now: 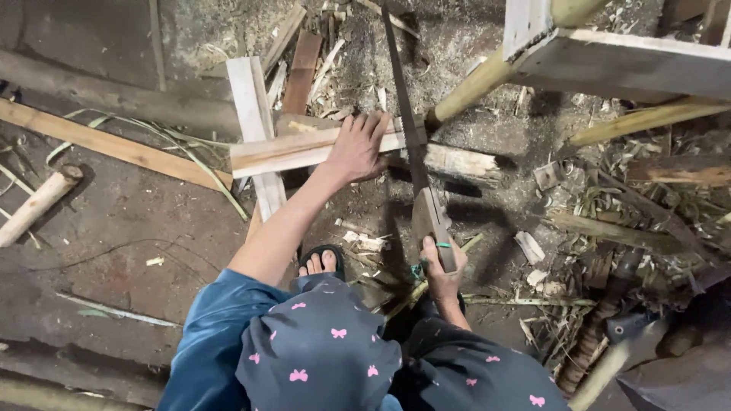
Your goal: A person saws a wooden plank with a hand saw and then uses a billhook to chop wood while sitting on the floor.
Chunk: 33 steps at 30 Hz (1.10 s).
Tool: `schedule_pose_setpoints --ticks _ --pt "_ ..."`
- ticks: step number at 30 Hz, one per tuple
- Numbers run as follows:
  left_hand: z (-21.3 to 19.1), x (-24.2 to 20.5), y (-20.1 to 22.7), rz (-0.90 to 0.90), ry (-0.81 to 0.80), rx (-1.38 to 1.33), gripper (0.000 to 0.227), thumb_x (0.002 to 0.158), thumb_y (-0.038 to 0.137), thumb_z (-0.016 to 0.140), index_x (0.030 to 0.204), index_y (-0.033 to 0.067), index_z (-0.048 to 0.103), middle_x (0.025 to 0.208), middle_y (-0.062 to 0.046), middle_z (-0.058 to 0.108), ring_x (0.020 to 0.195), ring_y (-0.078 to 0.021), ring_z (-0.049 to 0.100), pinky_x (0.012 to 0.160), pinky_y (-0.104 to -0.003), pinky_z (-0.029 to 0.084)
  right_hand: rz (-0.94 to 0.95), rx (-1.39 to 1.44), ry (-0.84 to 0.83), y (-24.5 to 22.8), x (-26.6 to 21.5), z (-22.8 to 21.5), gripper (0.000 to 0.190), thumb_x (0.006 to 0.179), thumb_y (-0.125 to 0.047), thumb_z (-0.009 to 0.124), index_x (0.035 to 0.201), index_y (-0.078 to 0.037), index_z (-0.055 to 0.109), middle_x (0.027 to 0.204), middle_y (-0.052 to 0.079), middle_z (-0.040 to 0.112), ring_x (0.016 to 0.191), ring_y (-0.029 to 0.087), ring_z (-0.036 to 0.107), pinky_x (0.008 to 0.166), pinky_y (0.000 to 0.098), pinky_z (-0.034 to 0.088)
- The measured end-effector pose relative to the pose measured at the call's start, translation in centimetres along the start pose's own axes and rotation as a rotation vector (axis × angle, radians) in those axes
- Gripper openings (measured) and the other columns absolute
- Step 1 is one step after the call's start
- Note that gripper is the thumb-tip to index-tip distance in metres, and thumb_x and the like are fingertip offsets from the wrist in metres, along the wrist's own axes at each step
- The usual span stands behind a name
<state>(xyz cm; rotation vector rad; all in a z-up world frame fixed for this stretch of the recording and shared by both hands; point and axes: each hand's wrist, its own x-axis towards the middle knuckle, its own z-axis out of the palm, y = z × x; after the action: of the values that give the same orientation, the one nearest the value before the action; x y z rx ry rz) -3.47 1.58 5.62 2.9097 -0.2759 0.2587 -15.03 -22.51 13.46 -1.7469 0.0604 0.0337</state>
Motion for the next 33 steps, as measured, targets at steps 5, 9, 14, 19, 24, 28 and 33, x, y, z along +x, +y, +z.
schedule_pose_setpoints --ticks 5,9,14,19,24,28,33 --pt "4.2 0.3 -0.6 -0.01 -0.138 0.115 0.091 0.059 0.023 0.078 0.134 -0.0018 0.034 0.115 -0.019 0.048 0.096 -0.0343 0.049 0.077 -0.043 0.036 0.021 0.008 -0.009 -1.4 1.1 -0.3 0.023 0.084 -0.014 0.069 0.065 -0.007 0.059 0.053 0.0 0.054 0.052 0.005 0.042 0.051 0.0218 0.035" --pt "3.0 1.1 2.0 -0.064 0.321 0.33 0.032 0.075 0.009 0.058 0.106 0.0003 0.055 0.084 -0.015 0.052 0.067 -0.0309 0.049 0.061 -0.042 0.034 0.033 0.008 -0.057 -0.9 1.4 -1.1 0.023 0.083 -0.013 0.069 0.063 -0.007 0.059 0.05 0.002 0.054 0.051 0.004 0.041 0.05 0.0216 0.035" --pt "4.9 2.2 2.1 -0.197 0.347 0.38 0.016 0.068 0.011 0.058 0.084 0.0072 0.056 0.07 -0.011 0.049 0.06 -0.0309 0.046 0.058 -0.045 0.032 -0.006 -0.048 -0.108 3.5 -2.4 -4.3 0.025 0.079 -0.007 0.071 0.057 -0.006 0.058 0.044 0.006 0.053 0.046 0.007 0.043 0.046 0.0237 0.036" --pt "6.7 1.6 1.9 -0.272 0.227 0.393 0.016 0.074 0.011 0.056 0.088 0.0082 0.06 0.074 -0.011 0.059 0.065 -0.0314 0.053 0.067 -0.053 0.036 -0.023 -0.074 -0.03 6.7 -4.8 -5.6 0.021 0.076 -0.017 0.078 0.07 -0.002 0.066 0.052 0.013 0.06 0.052 0.007 0.052 0.052 0.0229 0.042" --pt "2.9 0.8 2.9 -0.213 0.181 0.3 0.02 0.075 0.007 0.054 0.094 0.006 0.061 0.076 -0.013 0.056 0.069 -0.0349 0.052 0.074 -0.061 0.033 0.001 -0.017 -0.129 -0.2 -2.7 -6.1 0.035 0.085 -0.015 0.067 0.056 -0.006 0.05 0.044 0.004 0.046 0.046 0.007 0.036 0.044 0.0229 0.033" --pt "1.6 0.1 3.3 -0.207 0.039 0.207 0.029 0.085 0.007 0.048 0.113 0.0053 0.055 0.091 -0.01 0.057 0.084 -0.0336 0.055 0.084 -0.06 0.03 0.111 0.059 -0.133 2.0 -3.8 -7.3 0.034 0.083 -0.02 0.067 0.054 -0.007 0.053 0.044 0.005 0.05 0.046 0.008 0.038 0.043 0.0249 0.033" --pt "2.9 0.4 2.8 -0.221 0.055 0.248 0.029 0.085 0.011 0.056 0.113 0.002 0.054 0.093 -0.013 0.058 0.085 -0.0342 0.055 0.084 -0.06 0.03 -0.008 -0.073 -0.163 -0.1 -3.2 -5.9 0.029 0.08 -0.016 0.068 0.056 -0.008 0.055 0.042 0.008 0.049 0.036 0.017 0.042 0.04 0.0254 0.036"
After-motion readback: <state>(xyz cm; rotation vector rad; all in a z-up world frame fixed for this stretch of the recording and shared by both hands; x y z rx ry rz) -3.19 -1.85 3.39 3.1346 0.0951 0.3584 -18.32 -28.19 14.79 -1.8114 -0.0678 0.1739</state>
